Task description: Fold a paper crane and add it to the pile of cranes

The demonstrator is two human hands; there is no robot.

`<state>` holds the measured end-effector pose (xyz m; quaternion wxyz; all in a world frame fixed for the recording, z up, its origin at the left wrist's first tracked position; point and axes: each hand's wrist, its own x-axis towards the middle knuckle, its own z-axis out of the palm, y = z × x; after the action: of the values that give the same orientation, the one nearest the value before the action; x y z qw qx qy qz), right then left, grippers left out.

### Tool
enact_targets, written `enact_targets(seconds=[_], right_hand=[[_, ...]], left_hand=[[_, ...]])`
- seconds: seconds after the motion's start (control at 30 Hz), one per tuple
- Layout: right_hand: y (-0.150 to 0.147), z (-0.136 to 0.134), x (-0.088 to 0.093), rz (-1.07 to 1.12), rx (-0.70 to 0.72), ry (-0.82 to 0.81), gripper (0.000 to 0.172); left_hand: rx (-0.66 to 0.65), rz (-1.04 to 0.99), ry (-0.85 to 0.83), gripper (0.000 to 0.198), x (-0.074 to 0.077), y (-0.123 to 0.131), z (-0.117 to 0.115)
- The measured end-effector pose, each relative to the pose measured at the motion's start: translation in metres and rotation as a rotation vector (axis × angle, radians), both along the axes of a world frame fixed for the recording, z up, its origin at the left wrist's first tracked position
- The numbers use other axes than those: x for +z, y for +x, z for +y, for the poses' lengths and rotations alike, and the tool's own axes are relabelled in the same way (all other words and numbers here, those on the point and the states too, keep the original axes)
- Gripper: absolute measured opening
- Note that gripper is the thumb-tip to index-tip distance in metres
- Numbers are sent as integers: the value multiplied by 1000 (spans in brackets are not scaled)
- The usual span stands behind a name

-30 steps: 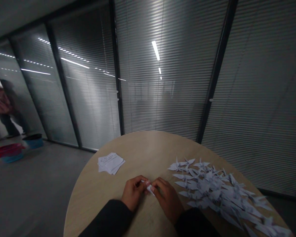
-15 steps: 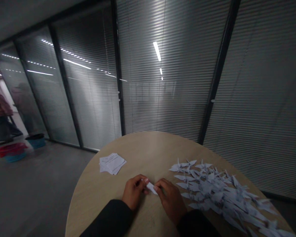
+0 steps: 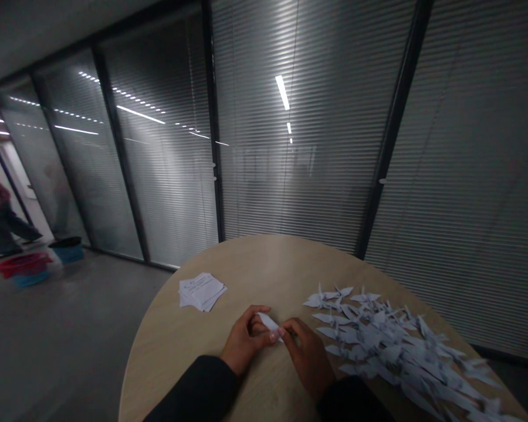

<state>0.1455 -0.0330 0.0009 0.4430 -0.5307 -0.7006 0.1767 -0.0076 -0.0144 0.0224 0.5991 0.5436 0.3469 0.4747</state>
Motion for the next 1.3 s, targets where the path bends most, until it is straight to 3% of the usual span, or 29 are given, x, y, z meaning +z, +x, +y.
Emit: enact_targets(seconds=[0.23, 0.53, 0.77, 1.3], right_hand=[[-1, 0, -2, -12, -25, 124, 11], [-1, -2, -1, -118, 10, 324, 15], [-1, -1, -2, -95, 38, 284, 12], [-3, -1, 0, -99, 11, 183, 6]], left_hand=[[57, -11, -12, 58, -5, 0, 3], [62, 35, -3, 53, -6, -1, 4], [86, 19, -5, 50, -2, 0, 2], [129, 163, 93, 47, -8, 1, 0]])
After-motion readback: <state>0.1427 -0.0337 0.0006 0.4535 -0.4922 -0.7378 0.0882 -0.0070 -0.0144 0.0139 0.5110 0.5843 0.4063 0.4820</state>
